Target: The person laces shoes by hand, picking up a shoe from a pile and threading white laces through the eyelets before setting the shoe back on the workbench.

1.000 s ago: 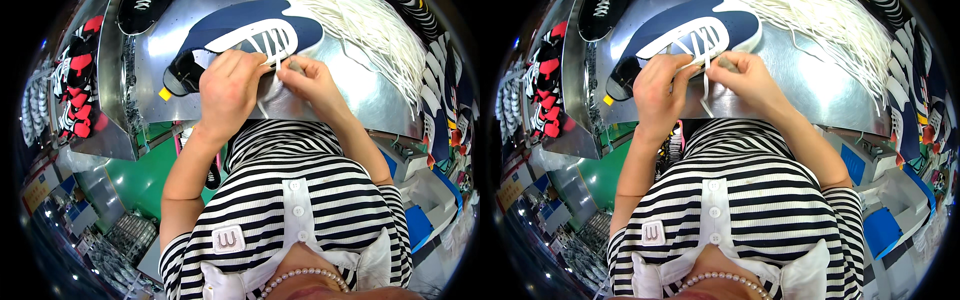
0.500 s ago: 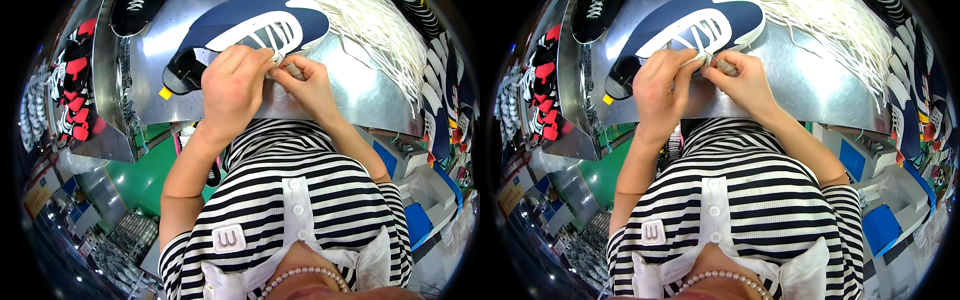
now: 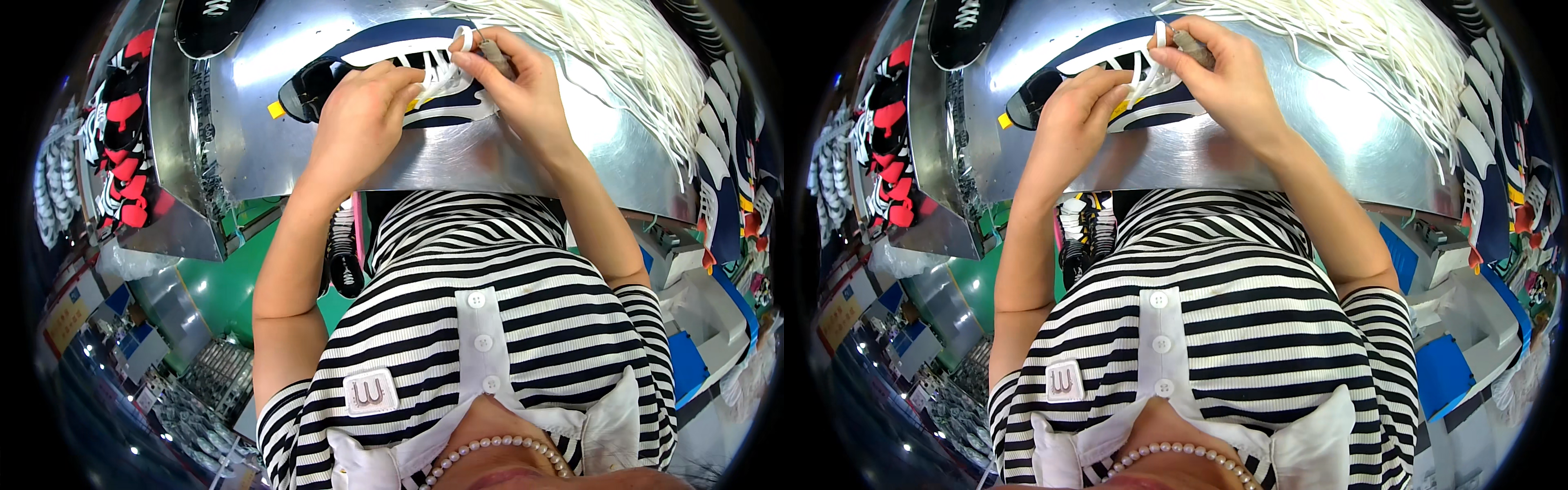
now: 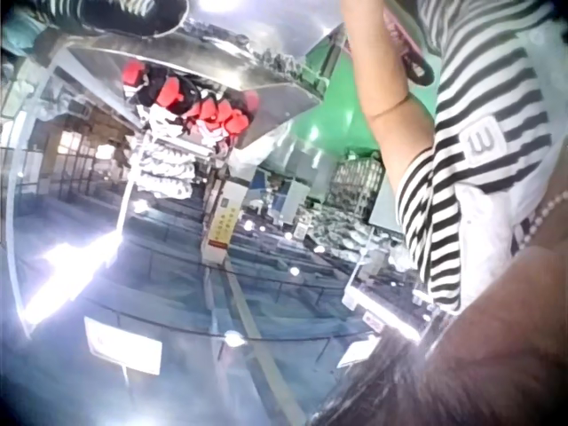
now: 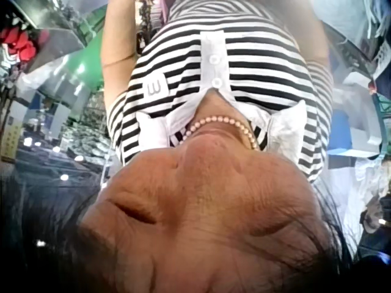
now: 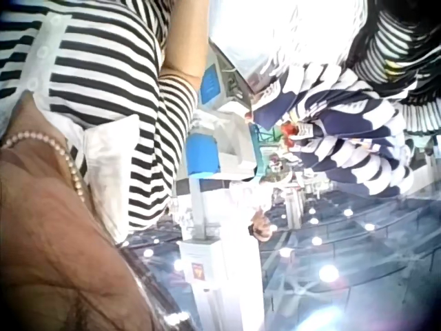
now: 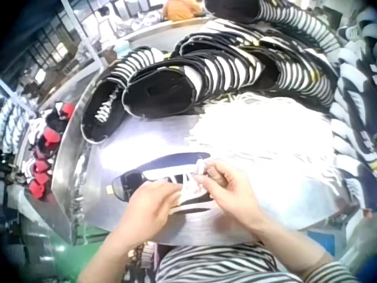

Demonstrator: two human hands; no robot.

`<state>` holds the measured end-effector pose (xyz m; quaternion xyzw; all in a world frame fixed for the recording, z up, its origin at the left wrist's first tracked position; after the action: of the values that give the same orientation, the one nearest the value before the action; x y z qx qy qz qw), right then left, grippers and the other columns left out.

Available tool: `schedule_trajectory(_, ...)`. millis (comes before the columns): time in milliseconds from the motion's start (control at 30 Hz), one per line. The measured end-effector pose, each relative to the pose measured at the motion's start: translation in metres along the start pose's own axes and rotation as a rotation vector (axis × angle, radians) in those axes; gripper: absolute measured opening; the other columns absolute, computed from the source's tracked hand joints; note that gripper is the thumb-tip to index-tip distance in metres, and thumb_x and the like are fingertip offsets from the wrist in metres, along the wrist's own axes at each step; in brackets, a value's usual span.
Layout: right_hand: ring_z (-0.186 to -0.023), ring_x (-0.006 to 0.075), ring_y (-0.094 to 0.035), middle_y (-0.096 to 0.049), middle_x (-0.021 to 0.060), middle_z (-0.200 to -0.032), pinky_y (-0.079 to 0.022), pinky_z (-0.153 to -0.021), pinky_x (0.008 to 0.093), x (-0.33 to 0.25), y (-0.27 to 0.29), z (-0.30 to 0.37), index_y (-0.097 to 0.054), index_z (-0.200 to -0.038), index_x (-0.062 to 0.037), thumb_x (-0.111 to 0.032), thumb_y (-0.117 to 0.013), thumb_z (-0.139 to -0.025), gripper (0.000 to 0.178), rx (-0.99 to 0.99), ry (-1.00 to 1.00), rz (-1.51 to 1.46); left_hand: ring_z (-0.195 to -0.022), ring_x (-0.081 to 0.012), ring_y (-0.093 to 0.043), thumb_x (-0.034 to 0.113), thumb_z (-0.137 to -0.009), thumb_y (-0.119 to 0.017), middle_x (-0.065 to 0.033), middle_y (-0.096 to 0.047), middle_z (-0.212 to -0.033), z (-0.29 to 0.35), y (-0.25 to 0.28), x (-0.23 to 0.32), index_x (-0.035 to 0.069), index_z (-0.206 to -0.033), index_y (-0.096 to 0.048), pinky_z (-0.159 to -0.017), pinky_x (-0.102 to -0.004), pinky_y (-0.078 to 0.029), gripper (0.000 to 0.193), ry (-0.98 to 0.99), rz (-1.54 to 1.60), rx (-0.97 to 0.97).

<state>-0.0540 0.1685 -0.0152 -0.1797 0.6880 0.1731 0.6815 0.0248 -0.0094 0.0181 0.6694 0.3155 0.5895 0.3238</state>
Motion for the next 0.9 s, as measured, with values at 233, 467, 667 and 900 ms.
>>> schedule_trajectory(233,-0.078,0.0013,-0.052,-0.062,-0.0027,-0.089,-0.041,-0.065,0.0172,0.000,-0.008,-0.008,-0.063,-0.110,-0.0012,-0.011,-0.065,-0.094,0.019,0.061,0.037,-0.005,-0.080,-0.0292,-0.064,0.024,-0.082,-0.075,-0.0119,-0.068,-0.090,0.000,0.000,0.001,0.003,-0.097,-0.069,-0.073,-0.0383,-0.049,0.027,0.061,0.033,0.012)
schedule_trajectory(467,-0.073,0.0141,-0.066,-0.069,0.0071,-0.079,-0.051,-0.068,0.0274,-0.008,0.006,0.042,-0.056,-0.110,-0.0019,-0.017,-0.065,-0.094,0.024,0.043,-0.088,0.130,-0.074,-0.0270,-0.063,0.032,-0.079,-0.077,-0.0062,-0.067,-0.081,0.000,-0.012,0.004,0.007,-0.084,-0.068,-0.067,-0.0370,-0.049,0.027,0.006,-0.179,0.146)
schedule_trajectory(667,-0.065,0.0186,-0.066,-0.068,0.0107,-0.076,-0.050,-0.062,0.0284,-0.005,0.000,0.052,-0.057,-0.099,-0.0013,-0.016,-0.064,-0.093,0.017,-0.064,-0.103,0.275,-0.071,-0.0266,-0.060,0.029,-0.075,-0.081,-0.0057,-0.064,-0.075,0.001,-0.013,0.003,0.006,-0.081,-0.068,-0.065,-0.0365,-0.046,0.027,-0.036,-0.186,0.185)
schedule_trajectory(900,-0.063,0.0246,-0.067,-0.068,0.0093,-0.070,-0.050,-0.060,0.0326,-0.005,-0.001,0.046,-0.057,-0.094,-0.0026,-0.016,-0.064,-0.091,0.015,-0.078,-0.121,0.341,-0.067,-0.0259,-0.059,0.027,-0.073,-0.082,-0.0060,-0.062,-0.073,0.004,-0.016,0.000,0.006,-0.081,-0.067,-0.062,-0.0354,-0.045,0.027,-0.108,-0.134,0.178)
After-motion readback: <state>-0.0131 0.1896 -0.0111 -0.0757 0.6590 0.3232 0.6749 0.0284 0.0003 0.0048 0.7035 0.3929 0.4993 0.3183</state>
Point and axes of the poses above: each hand's wrist, its own z-axis away from the middle knuckle, its own y-axis out of the back of the hand, x = y × z, the point moved 1 cm from there along -z, towards the middle knuckle
